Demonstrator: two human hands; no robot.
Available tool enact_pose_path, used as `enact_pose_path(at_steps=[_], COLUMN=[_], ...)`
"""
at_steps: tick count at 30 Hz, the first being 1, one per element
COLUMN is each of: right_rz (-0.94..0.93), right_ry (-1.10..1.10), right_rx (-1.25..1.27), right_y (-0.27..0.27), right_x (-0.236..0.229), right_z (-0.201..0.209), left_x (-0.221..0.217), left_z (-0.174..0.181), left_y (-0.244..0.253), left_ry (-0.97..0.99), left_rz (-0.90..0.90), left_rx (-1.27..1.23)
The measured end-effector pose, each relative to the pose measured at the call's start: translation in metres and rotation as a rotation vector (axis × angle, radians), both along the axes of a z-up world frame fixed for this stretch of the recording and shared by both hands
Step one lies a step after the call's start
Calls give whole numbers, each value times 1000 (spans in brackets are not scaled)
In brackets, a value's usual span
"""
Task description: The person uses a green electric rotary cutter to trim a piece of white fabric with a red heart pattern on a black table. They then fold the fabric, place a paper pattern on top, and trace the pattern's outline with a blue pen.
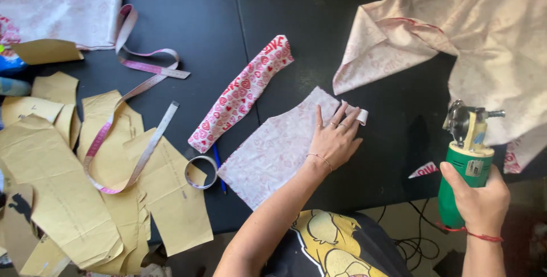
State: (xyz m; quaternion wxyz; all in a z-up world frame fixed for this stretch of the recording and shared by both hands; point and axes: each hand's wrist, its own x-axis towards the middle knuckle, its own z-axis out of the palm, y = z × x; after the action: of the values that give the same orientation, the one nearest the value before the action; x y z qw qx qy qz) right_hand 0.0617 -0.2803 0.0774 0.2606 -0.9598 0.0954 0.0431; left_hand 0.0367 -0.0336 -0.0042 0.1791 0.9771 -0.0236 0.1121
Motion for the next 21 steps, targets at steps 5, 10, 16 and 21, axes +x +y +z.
enact_pose_path(at_steps=[5, 10, 16, 21], right_rz=[-22, 5, 285, 491], right_ry=[-132, -57, -206, -493], right_rx=[-12, -120, -264, -387], right_y=[-43, -50, -50, -8], right_x=[-4, 1, 16, 25], right_z=[-3, -6, -70, -85], left_x=[21, 35, 23, -107], left_z=[-9, -36, -18, 49], left_y=[-80, -151, -78, 47], left_ry=[-261, 201, 258, -184], left_rz=[-319, -379, -241, 400], left_rx=[-187, 50, -416, -1099])
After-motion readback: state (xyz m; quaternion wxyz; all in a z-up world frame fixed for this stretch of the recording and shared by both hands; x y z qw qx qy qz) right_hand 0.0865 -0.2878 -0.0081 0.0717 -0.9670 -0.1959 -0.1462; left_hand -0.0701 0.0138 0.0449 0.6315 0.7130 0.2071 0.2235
